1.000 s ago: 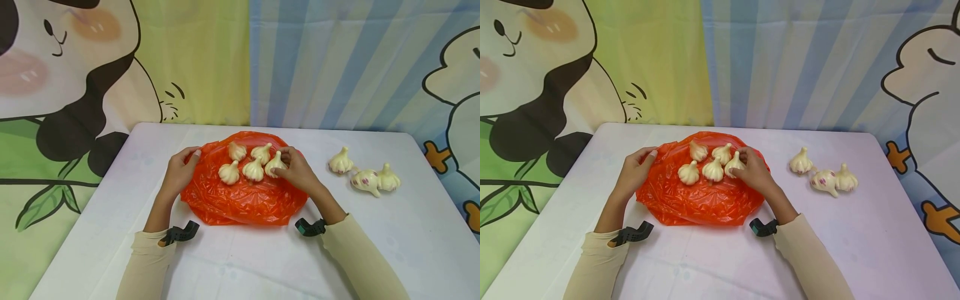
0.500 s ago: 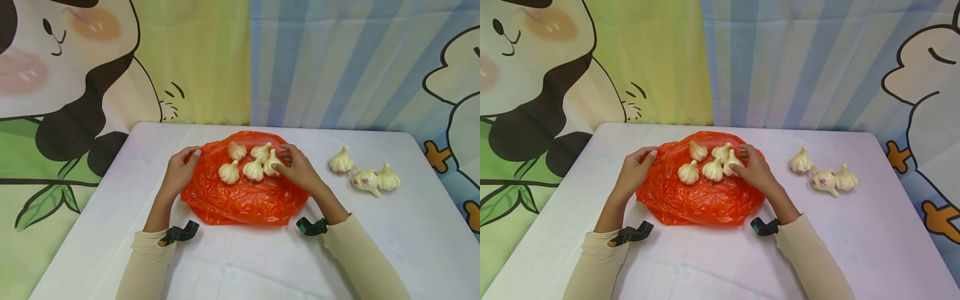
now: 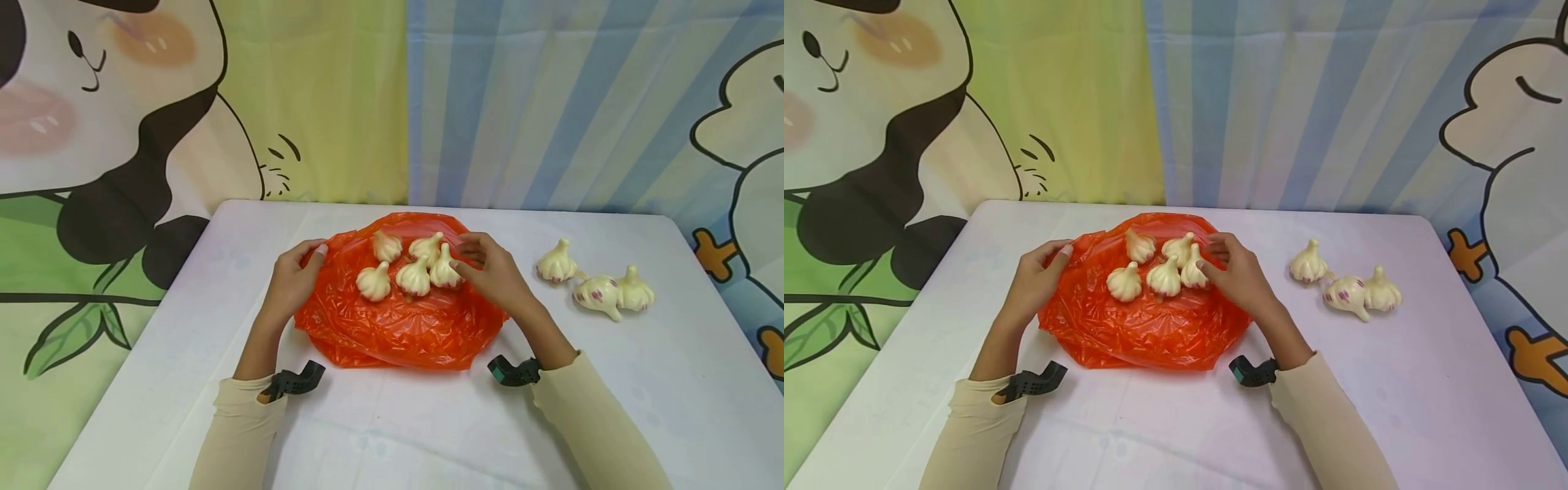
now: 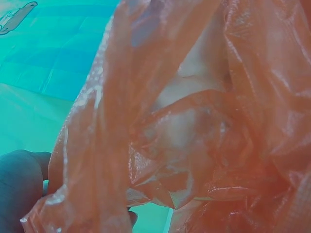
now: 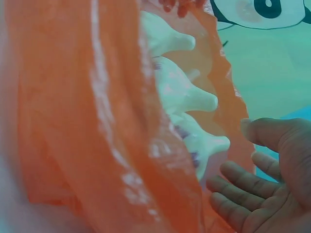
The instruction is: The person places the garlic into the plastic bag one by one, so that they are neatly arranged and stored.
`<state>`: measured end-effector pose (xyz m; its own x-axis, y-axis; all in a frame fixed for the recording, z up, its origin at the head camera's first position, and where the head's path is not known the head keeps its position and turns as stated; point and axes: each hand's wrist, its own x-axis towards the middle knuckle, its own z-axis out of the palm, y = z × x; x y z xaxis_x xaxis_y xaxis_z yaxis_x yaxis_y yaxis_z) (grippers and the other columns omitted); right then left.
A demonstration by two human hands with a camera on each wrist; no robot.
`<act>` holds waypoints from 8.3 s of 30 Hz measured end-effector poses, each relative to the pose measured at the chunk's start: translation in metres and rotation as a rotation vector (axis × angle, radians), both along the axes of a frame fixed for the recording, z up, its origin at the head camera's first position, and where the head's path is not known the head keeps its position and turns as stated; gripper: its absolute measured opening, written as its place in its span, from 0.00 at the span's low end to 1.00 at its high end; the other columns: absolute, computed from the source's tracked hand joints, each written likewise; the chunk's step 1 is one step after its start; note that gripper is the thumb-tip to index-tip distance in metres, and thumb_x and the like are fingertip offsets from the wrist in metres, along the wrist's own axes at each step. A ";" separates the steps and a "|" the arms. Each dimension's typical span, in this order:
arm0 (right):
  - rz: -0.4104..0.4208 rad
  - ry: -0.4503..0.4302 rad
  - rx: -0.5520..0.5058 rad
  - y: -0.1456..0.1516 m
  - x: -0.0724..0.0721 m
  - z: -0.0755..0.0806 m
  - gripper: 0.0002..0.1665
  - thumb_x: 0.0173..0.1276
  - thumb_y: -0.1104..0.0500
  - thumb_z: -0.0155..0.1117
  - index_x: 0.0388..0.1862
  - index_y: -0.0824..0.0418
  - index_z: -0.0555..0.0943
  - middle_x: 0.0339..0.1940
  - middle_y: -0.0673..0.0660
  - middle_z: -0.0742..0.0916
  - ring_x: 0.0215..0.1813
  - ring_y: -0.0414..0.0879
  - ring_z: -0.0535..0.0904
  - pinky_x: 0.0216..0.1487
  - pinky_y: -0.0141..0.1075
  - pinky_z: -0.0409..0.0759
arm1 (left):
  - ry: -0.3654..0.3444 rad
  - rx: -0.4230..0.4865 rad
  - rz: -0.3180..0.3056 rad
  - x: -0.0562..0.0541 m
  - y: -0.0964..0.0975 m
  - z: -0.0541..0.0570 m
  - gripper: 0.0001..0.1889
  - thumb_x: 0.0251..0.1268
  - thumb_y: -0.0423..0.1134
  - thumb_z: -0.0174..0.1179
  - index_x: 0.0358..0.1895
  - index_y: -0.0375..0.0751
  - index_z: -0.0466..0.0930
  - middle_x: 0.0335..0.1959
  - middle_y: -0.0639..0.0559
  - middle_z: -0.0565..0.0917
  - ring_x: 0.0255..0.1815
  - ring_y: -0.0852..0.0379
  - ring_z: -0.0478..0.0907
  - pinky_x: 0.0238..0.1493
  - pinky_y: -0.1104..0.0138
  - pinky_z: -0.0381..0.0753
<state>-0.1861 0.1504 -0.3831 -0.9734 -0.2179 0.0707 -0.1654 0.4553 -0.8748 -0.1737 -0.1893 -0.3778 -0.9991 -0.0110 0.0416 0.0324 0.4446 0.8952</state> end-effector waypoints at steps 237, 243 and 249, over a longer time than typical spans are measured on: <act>0.683 -0.052 0.009 -0.098 -0.008 -0.006 0.19 0.64 0.60 0.70 0.52 0.67 0.82 0.46 0.56 0.86 0.49 0.41 0.82 0.50 0.35 0.80 | -0.014 -0.001 0.019 0.000 -0.002 0.003 0.23 0.75 0.55 0.49 0.62 0.44 0.76 0.51 0.49 0.80 0.50 0.52 0.76 0.51 0.58 0.79; 0.666 -0.033 0.005 -0.091 -0.009 -0.001 0.20 0.63 0.59 0.72 0.52 0.65 0.82 0.45 0.55 0.86 0.47 0.42 0.83 0.49 0.35 0.80 | 0.001 -0.003 0.026 -0.001 -0.002 0.003 0.22 0.75 0.54 0.49 0.60 0.44 0.77 0.50 0.49 0.80 0.48 0.52 0.76 0.49 0.58 0.80; 0.621 -0.038 -0.060 -0.081 -0.010 0.001 0.22 0.62 0.61 0.72 0.55 0.65 0.80 0.43 0.56 0.86 0.47 0.46 0.84 0.49 0.37 0.81 | 0.003 -0.004 0.021 0.000 -0.002 0.003 0.22 0.75 0.54 0.49 0.61 0.44 0.77 0.50 0.49 0.80 0.48 0.53 0.76 0.48 0.59 0.80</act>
